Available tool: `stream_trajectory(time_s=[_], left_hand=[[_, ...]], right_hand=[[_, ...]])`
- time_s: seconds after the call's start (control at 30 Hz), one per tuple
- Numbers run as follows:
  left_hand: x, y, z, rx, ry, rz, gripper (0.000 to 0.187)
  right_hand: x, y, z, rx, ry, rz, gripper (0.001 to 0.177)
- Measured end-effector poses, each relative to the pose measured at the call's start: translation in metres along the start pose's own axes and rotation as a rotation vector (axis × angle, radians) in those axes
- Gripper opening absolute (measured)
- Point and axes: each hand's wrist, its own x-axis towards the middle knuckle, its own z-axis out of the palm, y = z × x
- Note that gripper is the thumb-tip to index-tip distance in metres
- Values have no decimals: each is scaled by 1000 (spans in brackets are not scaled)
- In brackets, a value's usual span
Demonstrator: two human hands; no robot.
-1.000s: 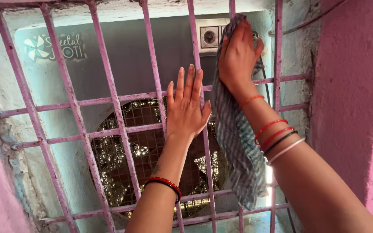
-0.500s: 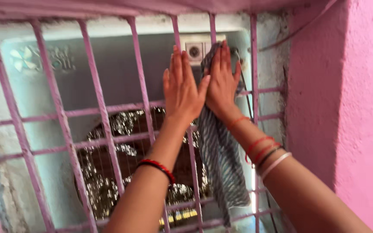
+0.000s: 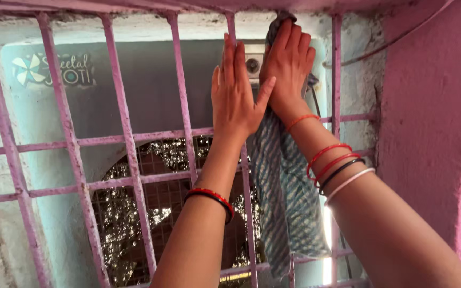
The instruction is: The person wipes the pink metal window grille with a cloth, cleaning the bars and the surrounding wall area. The person uses both hands to maneuver the cloth around the grille structure.
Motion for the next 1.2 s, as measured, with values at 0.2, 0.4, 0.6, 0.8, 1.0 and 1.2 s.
stream_trajectory(time_s=[0.2, 0.4, 0.6, 0.8, 1.0, 1.2], left_hand=[[-8, 9, -10, -72, -28, -97, 89], [-56, 28, -40, 0, -390, -269, 101], [-102, 38, -77, 316, -380, -9, 98], [-124, 28, -136, 340, -663, 235, 93], [-86, -5, -165, 419, -585, 164, 93], [-68, -19, -135, 404, -468, -80, 91]], right_hand=[[-17, 10, -3, 294, -131, 52, 59], [-97, -4, -60, 118, -196, 40, 57], [-169, -16, -106, 194, -270, 53, 55], [-181, -23, -125, 435, -246, 114, 49], [-122, -72, -118, 528, -253, 103, 48], [-107, -109, -104, 314, -287, -36, 60]])
